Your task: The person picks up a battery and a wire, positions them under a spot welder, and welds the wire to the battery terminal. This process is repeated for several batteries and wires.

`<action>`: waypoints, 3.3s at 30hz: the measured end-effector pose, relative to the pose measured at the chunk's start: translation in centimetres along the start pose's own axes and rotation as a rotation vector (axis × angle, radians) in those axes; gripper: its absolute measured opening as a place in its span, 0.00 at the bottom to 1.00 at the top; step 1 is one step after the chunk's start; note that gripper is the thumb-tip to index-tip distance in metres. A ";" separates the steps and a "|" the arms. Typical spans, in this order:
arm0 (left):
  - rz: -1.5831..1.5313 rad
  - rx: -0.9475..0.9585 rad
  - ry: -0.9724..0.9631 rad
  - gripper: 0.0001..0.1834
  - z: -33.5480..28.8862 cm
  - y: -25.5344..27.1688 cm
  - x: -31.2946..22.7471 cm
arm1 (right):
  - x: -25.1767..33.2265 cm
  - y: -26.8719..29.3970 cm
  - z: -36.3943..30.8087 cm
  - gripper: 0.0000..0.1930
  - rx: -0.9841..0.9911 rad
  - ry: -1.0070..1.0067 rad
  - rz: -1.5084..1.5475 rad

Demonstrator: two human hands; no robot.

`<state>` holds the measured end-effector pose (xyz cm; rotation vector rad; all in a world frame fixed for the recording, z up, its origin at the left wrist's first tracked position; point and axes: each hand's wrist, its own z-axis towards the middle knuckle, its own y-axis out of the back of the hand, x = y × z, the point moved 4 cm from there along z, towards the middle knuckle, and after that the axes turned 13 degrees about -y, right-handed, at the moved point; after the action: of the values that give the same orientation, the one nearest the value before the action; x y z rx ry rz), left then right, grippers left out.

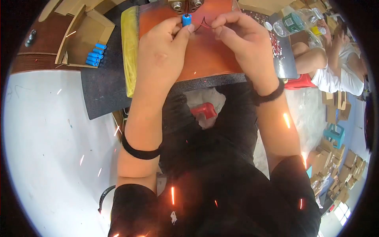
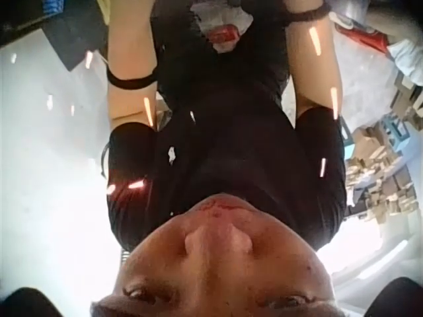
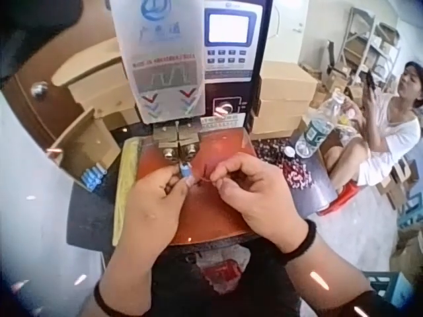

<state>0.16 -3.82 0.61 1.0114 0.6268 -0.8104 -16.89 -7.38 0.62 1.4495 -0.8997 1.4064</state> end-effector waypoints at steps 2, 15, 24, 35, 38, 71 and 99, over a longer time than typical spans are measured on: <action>0.008 0.002 0.013 0.14 0.0 0.4 0.2 | 0.0 -0.4 0.1 0.06 0.006 0.008 0.039; 0.925 0.040 -0.186 0.16 2.2 13.1 9.4 | 2.4 12.1 -10.2 0.04 -0.145 -0.037 0.173; 1.103 0.505 0.052 0.14 4.6 14.1 19.6 | -10.8 19.2 -16.3 0.08 -0.424 -0.393 -0.818; 0.959 0.287 -0.087 0.12 4.6 15.2 12.4 | -10.1 12.6 -6.4 0.08 -0.487 -0.080 -1.042; 0.575 0.072 -0.049 0.16 2.5 13.8 5.3 | -9.7 13.2 -6.6 0.08 -0.487 -0.164 -1.009; -0.099 0.038 0.003 0.19 0.1 0.5 0.2 | 1.0 3.7 -4.2 0.05 -0.270 0.203 -0.571; -0.250 0.121 -0.036 0.14 -1.0 1.1 -0.2 | 0.5 1.9 -1.3 0.04 -0.037 0.160 -0.150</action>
<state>0.87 -2.52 0.86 1.0375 0.6883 -1.0945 -19.10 -6.77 1.26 1.3277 -0.6981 1.3656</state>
